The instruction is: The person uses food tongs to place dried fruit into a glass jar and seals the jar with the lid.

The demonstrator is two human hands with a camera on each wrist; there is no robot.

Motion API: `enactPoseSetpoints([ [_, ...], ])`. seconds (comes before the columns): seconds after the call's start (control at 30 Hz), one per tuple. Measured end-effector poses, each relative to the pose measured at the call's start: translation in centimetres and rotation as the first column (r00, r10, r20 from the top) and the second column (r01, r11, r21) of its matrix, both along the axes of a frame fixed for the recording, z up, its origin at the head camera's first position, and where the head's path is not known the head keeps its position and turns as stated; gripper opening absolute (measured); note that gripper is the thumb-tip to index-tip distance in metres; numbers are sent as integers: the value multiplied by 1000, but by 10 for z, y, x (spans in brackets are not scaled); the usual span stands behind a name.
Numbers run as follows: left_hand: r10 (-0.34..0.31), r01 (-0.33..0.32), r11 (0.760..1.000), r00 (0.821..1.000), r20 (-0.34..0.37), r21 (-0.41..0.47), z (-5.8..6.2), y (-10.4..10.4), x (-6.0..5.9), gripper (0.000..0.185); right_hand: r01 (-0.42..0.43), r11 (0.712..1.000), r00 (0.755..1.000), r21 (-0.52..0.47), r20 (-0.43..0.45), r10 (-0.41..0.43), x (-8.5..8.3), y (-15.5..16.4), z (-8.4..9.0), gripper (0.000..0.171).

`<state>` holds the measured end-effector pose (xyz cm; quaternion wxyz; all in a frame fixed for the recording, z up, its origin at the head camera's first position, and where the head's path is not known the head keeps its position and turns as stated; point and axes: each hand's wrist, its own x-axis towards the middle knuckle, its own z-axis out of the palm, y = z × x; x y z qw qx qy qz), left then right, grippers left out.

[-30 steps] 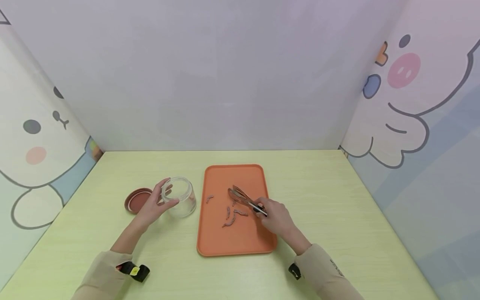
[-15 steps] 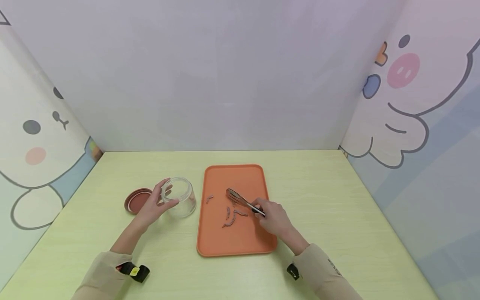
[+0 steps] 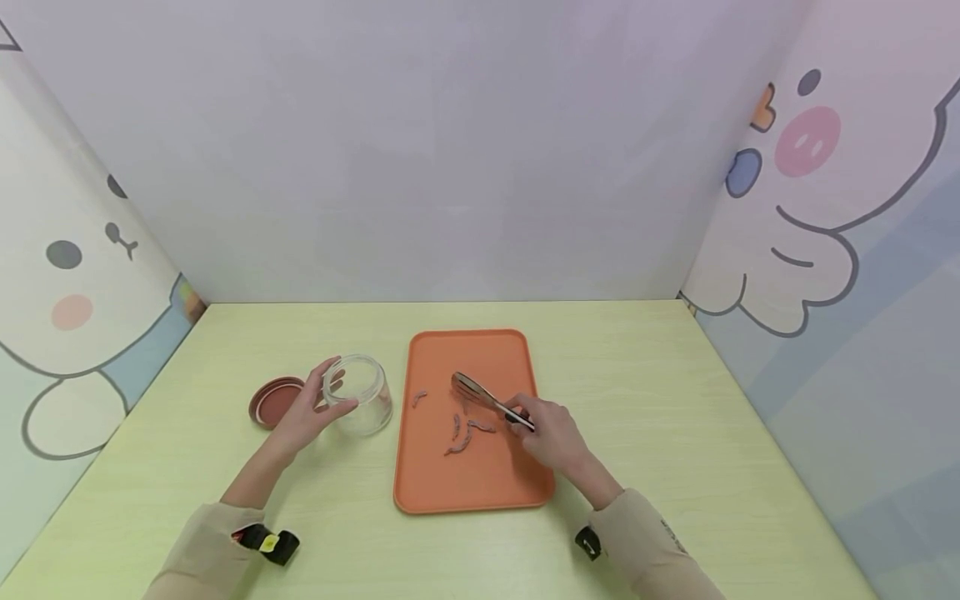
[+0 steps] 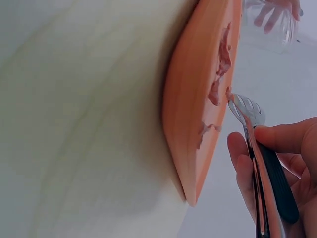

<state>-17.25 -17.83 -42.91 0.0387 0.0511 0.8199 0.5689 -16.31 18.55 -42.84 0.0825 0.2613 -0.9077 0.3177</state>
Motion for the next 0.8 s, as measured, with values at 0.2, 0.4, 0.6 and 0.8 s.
enactPoseSetpoints([
  [0.2,0,0,1000,1000,9,-4,0,0,0,79,16,1000,1000,1,10,-16,-3,5,14,29],
  [0.4,-6,6,1000,1000,5,1,2,1,1,79,24,1000,1000,4,12,-24,-7,9,27,27],
  [0.6,-8,8,1000,1000,5,1,1,1,1,79,14,1000,999,-10,-35,-14,-10,11,39,26],
  [0.8,-6,6,1000,1000,1,-5,1,0,1,80,6,999,997,-31,-73,-8,-14,8,51,26],
])
